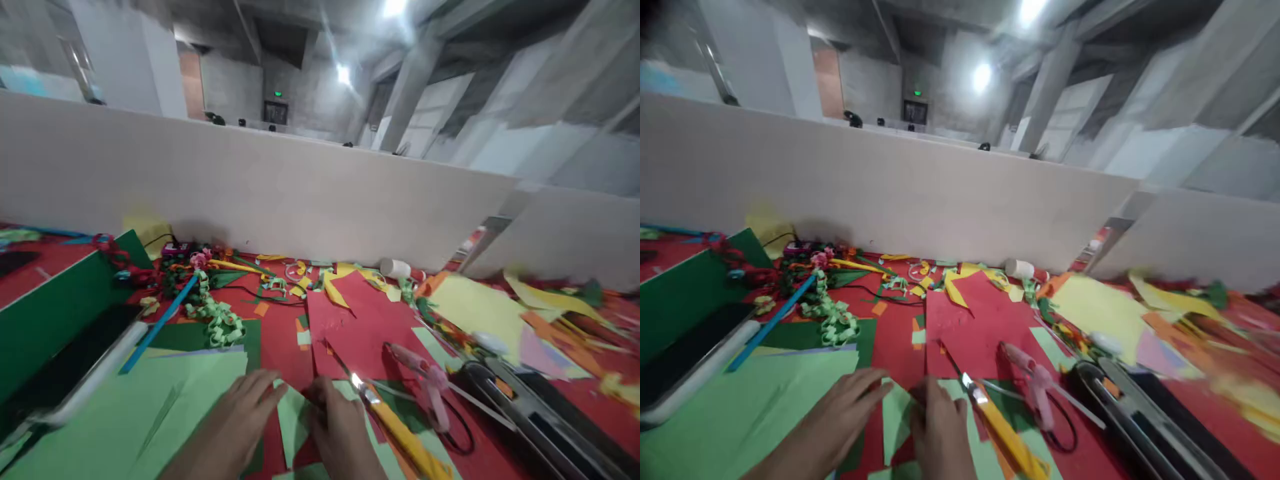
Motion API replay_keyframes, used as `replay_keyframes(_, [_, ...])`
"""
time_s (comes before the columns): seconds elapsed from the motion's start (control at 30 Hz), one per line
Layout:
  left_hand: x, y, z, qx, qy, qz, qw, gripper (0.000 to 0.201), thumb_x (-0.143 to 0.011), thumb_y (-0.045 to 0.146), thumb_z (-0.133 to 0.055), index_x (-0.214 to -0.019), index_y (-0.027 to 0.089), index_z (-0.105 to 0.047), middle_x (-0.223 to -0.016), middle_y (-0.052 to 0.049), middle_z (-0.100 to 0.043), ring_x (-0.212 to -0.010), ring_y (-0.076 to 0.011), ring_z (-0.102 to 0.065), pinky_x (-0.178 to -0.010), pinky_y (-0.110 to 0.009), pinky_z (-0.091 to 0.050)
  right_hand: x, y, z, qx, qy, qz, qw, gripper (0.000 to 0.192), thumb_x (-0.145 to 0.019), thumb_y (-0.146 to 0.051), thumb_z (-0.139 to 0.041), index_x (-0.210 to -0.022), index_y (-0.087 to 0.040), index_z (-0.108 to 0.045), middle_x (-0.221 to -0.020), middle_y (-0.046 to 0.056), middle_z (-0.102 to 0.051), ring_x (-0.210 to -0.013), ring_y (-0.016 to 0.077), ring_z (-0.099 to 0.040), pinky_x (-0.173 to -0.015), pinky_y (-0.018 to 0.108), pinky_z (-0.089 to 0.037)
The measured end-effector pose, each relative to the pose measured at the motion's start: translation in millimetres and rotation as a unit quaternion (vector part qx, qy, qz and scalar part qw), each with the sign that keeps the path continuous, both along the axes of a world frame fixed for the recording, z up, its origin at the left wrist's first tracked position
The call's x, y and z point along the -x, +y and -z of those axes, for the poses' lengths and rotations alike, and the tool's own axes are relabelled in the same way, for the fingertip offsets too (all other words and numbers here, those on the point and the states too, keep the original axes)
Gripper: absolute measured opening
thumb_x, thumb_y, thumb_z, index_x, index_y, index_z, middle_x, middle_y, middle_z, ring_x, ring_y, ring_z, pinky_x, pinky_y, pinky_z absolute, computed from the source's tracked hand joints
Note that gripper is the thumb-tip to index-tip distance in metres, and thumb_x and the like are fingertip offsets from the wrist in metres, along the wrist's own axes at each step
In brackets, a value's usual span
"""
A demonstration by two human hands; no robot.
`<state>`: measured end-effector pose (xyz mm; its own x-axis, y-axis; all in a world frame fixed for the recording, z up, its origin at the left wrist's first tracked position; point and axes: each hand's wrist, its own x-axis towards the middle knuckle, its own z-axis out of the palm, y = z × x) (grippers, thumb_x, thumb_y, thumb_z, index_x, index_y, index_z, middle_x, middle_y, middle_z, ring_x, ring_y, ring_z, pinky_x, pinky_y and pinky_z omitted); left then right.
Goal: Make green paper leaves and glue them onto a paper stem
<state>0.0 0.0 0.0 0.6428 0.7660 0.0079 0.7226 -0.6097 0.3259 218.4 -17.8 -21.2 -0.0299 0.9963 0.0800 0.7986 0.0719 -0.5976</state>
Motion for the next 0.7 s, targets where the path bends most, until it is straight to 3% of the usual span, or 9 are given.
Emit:
replay_keyframes(0.1, [-10, 15, -14.4, 0.014, -0.06, -0.017, 0.998, 0.053, -0.094, 0.006, -0.058, -0.144, 0.022, -0.057, -0.147, -0.01, -0.062, -0.135, -0.0324, -0.053, -0.11, -0.049, -0.043, -9, 13, -6.0, 0.035, 0.038, -0.066, 0.996, 0.024, -0.074, -0.006, -0.055, -0.09, -0.024, -0.06, -0.079, 0.0, -0.073, -0.075, 0.0188, -0.068, -0.067, 0.025, -0.037])
replay_keyframes(0.17, [-16, 22, -19.4, 0.036, -0.101, -0.026, 0.994, 0.04, -0.096, 0.011, -0.062, -0.133, 0.027, -0.065, -0.132, -0.006, -0.069, -0.125, -0.0284, -0.058, -0.103, -0.043, -0.046, -11, 19, -8.8, 0.044, 0.051, -0.089, 0.994, 0.021, -0.076, -0.007, -0.055, -0.089, -0.023, -0.059, -0.077, 0.0, -0.072, -0.07, 0.0173, -0.066, -0.063, 0.023, -0.038])
replay_keyframes(0.3, [-24, 27, -17.5, 0.059, -0.15, -0.046, 0.986, 0.02, -0.095, 0.012, -0.066, -0.104, 0.028, -0.074, -0.103, 0.0, -0.072, -0.105, -0.0236, -0.063, -0.09, -0.037, -0.044, -13, 19, -11.5, 0.026, 0.071, -0.091, 0.993, 0.015, -0.083, -0.012, -0.051, -0.093, -0.023, -0.057, -0.079, 0.001, -0.07, -0.068, 0.0178, -0.064, -0.063, 0.024, -0.042])
replay_keyframes(0.43, [-25, 27, -15.2, 0.069, -0.194, -0.043, 0.978, 0.02, -0.094, 0.008, -0.062, -0.097, 0.025, -0.073, -0.101, -0.001, -0.07, -0.102, -0.0232, -0.062, -0.091, -0.037, -0.042, -16, 13, -15.8, -0.009, 0.091, -0.079, 0.993, 0.009, -0.086, -0.017, -0.051, -0.09, -0.023, -0.057, -0.078, 0.001, -0.067, -0.068, 0.018, -0.061, -0.063, 0.025, -0.042])
replay_keyframes(0.5, [-25, 28, -15.7, 0.092, -0.252, -0.069, 0.961, 0.018, -0.094, 0.011, -0.061, -0.1, 0.024, -0.072, -0.102, -0.002, -0.069, -0.101, -0.0232, -0.062, -0.092, -0.037, -0.043, -15, 10, -19.8, -0.028, 0.116, -0.094, 0.988, 0.005, -0.09, -0.022, -0.052, -0.091, -0.023, -0.057, -0.076, 0.0, -0.064, -0.067, 0.0173, -0.059, -0.063, 0.025, -0.042])
replay_keyframes(0.57, [-28, 28, -14.7, 0.134, -0.356, -0.145, 0.913, 0.023, -0.091, 0.019, -0.065, -0.113, 0.023, -0.068, -0.106, -0.004, -0.068, -0.098, -0.0227, -0.064, -0.089, -0.035, -0.047, -12, 7, -23.8, -0.049, 0.172, -0.081, 0.981, 0.009, -0.096, -0.029, -0.052, -0.094, -0.023, -0.058, -0.077, 0.0, -0.062, -0.067, 0.0167, -0.057, -0.063, 0.025, -0.044])
replay_keyframes(0.63, [-32, 29, -11.0, 0.203, -0.476, -0.227, 0.825, 0.047, -0.087, 0.034, -0.072, -0.13, 0.022, -0.058, -0.106, -0.006, -0.068, -0.092, -0.0222, -0.066, -0.081, -0.032, -0.052, -6, 5, -26.0, -0.073, 0.243, -0.028, 0.967, 0.018, -0.101, -0.038, -0.051, -0.095, -0.023, -0.058, -0.078, -0.001, -0.06, -0.068, 0.016, -0.057, -0.062, 0.024, -0.046])
replay_keyframes(0.7, [-38, 28, -6.4, 0.3, -0.555, -0.256, 0.732, 0.065, -0.085, 0.051, -0.074, -0.136, 0.019, -0.051, -0.097, -0.005, -0.069, -0.08, -0.0207, -0.068, -0.068, -0.029, -0.053, 0, 3, -26.1, -0.094, 0.297, 0.025, 0.95, 0.025, -0.101, -0.046, -0.054, -0.095, -0.023, -0.06, -0.08, 0.0, -0.061, -0.069, 0.016, -0.058, -0.061, 0.023, -0.047])
